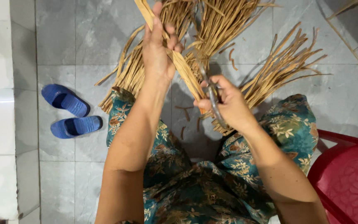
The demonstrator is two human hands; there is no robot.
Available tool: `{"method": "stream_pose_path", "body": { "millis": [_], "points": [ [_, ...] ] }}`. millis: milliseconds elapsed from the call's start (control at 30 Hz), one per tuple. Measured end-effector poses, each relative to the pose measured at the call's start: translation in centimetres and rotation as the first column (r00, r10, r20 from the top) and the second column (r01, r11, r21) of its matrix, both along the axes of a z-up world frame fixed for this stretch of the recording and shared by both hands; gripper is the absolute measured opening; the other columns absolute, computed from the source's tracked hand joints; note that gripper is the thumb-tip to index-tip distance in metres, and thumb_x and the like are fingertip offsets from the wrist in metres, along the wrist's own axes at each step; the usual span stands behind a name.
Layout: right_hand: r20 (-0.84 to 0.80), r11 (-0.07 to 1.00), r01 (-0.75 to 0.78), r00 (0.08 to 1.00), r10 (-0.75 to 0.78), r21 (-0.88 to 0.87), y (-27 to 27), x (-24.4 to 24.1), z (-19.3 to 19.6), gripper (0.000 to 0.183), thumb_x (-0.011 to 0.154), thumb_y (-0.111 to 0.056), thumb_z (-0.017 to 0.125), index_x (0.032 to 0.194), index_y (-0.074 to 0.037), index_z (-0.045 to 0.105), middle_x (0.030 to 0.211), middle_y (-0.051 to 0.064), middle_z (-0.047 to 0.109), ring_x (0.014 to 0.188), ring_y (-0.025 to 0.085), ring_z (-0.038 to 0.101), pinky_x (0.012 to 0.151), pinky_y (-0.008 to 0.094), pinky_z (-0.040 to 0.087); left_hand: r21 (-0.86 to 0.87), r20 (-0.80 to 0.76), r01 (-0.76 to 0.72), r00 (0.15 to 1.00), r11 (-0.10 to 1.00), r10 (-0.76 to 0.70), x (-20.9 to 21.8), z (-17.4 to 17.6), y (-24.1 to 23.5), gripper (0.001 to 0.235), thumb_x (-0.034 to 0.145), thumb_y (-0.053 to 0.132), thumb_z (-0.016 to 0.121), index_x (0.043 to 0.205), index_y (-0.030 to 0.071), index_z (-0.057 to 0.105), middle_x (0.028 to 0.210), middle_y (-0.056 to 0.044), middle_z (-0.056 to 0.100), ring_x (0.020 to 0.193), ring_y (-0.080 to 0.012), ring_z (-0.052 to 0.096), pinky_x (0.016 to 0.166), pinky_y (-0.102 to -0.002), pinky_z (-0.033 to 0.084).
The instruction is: The person sits on the floor and uses shears to cut long dried plant strips into shorter pieces. They repeatedly pick up strips, cut them, and drop the pieces onto the floor.
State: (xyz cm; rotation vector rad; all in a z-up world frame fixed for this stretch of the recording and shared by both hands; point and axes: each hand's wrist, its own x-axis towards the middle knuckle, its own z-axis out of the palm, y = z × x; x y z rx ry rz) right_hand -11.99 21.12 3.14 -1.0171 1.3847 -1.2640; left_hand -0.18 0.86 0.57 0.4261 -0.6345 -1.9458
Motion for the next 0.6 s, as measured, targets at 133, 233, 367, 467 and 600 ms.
{"method": "stream_pose_path", "body": {
  "millis": [133, 233, 367, 467, 600],
  "points": [
    [-0.036, 0.989, -0.083, 0.995, 0.088, 0.120, 0.0, 0.2, -0.2, 0.043, 0.085, -0.007, 0.080, 0.122, -0.011, 0.057, 0.088, 0.001, 0.066, 0.073, 0.010, 0.065, 0.063, 0.027, 0.057, -0.059, 0.120, -0.027, 0.992, 0.998, 0.034, 0.0, 0.4, -0.4, 0.040, 0.110, 0.031, 0.054, 0.147, 0.015, 0.053, 0.084, -0.001, 0.056, 0.058, -0.0076, 0.045, 0.050, -0.025, 0.042],
    [-0.387, 0.861, -0.093, 0.866, 0.319, 0.501, 0.3, 0.6, -0.2, 0.025, 0.092, -0.015, 0.072, 0.114, -0.019, 0.061, 0.088, -0.001, 0.076, 0.075, 0.011, 0.072, 0.063, 0.035, 0.057, -0.108, 0.123, -0.048, 0.991, 0.993, 0.061, 1.1, 1.1, -3.2, 0.040, 0.110, 0.028, 0.056, 0.147, 0.015, 0.052, 0.083, -0.001, 0.056, 0.057, -0.0078, 0.043, 0.049, -0.025, 0.039],
    [-0.516, 0.711, -0.127, 0.601, 0.610, 0.692, 1.1, 1.9, -1.7, 0.035, 0.094, -0.018, 0.067, 0.126, -0.026, 0.056, 0.094, 0.004, 0.075, 0.073, 0.024, 0.071, 0.066, 0.044, 0.055, -0.218, 0.143, -0.106, 0.980, 0.970, 0.140, 3.1, 1.7, -6.1, 0.038, 0.110, 0.030, 0.055, 0.145, 0.014, 0.053, 0.083, -0.001, 0.056, 0.057, -0.0083, 0.044, 0.049, -0.026, 0.040],
    [-0.477, 0.653, -0.212, 0.529, 0.702, 0.727, 2.3, 2.8, -4.5, 0.042, 0.093, -0.012, 0.064, 0.132, -0.024, 0.054, 0.110, 0.009, 0.067, 0.081, 0.026, 0.071, 0.070, 0.043, 0.056, -0.202, 0.200, -0.166, 0.958, 0.965, 0.207, 3.9, 2.3, -6.7, 0.039, 0.111, 0.035, 0.052, 0.142, 0.012, 0.055, 0.083, -0.001, 0.057, 0.058, -0.0077, 0.045, 0.050, -0.025, 0.041],
    [-0.441, 0.541, -0.310, 0.340, 0.831, 0.782, 4.0, 3.7, -7.8, 0.051, 0.089, -0.008, 0.064, 0.136, -0.026, 0.056, 0.122, 0.010, 0.066, 0.095, 0.029, 0.067, 0.079, 0.044, 0.054, -0.262, 0.199, -0.164, 0.955, 0.951, 0.220, 4.6, 3.6, -6.3, 0.041, 0.111, 0.039, 0.052, 0.138, 0.009, 0.059, 0.078, 0.000, 0.054, 0.054, -0.0057, 0.039, 0.047, -0.023, 0.036]
  ]
}}
